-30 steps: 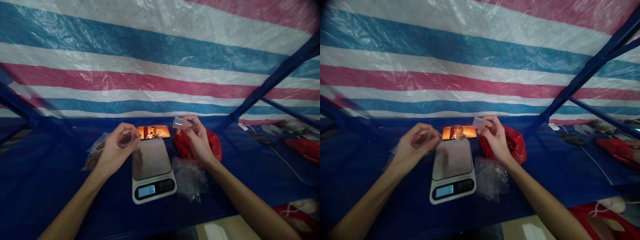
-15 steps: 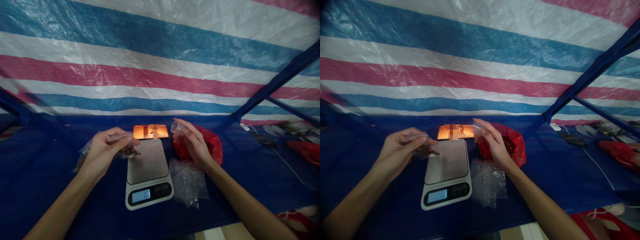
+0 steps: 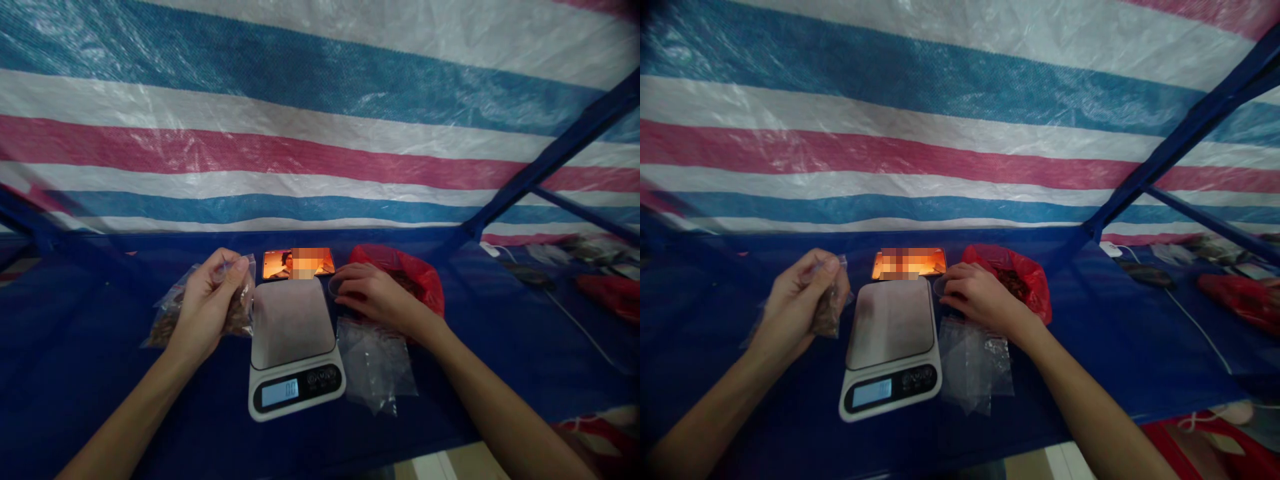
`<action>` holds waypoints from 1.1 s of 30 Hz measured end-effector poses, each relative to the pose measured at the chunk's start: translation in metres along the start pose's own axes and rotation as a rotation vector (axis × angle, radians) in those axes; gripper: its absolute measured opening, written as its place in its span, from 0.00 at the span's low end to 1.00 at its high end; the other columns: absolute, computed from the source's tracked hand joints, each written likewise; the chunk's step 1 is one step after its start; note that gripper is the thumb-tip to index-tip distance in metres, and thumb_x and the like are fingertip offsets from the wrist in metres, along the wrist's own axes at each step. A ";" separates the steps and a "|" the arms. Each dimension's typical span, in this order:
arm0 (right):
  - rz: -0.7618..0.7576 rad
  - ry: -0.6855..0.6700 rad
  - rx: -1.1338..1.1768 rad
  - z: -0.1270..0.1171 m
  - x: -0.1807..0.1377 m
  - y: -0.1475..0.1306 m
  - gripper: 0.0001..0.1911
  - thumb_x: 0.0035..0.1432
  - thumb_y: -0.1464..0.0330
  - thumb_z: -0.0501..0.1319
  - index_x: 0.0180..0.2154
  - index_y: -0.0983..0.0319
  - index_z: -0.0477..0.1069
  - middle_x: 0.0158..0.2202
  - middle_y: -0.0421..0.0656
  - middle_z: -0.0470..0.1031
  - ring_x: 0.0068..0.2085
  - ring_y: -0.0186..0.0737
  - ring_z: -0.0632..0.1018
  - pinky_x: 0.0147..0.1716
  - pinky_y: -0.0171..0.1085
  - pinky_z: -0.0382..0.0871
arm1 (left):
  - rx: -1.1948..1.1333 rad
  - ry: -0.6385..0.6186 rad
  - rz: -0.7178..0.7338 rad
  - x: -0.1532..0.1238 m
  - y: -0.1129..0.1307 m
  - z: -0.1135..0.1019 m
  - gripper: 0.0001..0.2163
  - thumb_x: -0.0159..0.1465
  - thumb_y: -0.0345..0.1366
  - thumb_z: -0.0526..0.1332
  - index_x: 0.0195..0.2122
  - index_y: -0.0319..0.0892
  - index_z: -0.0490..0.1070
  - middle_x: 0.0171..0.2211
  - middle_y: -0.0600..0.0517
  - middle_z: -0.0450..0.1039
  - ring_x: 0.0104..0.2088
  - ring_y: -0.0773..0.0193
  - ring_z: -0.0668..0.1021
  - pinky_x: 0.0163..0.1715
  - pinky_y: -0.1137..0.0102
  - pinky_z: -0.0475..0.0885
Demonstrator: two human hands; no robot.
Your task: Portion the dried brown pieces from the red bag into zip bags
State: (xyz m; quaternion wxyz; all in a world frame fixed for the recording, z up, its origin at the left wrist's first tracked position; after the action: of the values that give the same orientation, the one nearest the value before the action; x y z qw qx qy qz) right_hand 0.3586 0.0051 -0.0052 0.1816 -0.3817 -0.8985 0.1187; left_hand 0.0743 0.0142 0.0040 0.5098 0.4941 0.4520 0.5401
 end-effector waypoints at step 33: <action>0.124 0.801 1.100 -0.080 0.114 -0.045 0.17 0.64 0.57 0.65 0.26 0.58 0.67 0.26 0.37 0.67 0.28 0.35 0.66 0.32 0.36 0.65 | -0.246 -0.017 0.438 0.061 0.092 0.073 0.10 0.63 0.43 0.70 0.30 0.44 0.77 0.27 0.55 0.75 0.23 0.68 0.76 0.18 0.74 0.68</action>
State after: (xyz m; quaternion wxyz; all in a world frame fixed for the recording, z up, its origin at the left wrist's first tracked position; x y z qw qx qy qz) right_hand 0.2903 0.0635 0.1102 0.6604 -0.2991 -0.5476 0.4178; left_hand 0.1376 0.0670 0.1077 0.4408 0.5192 0.2609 0.6842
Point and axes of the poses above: each hand's wrist, its own x-axis towards the middle knuckle, its own z-axis out of the palm, y = z × x, the point moved 4 cm from there along x, towards the middle knuckle
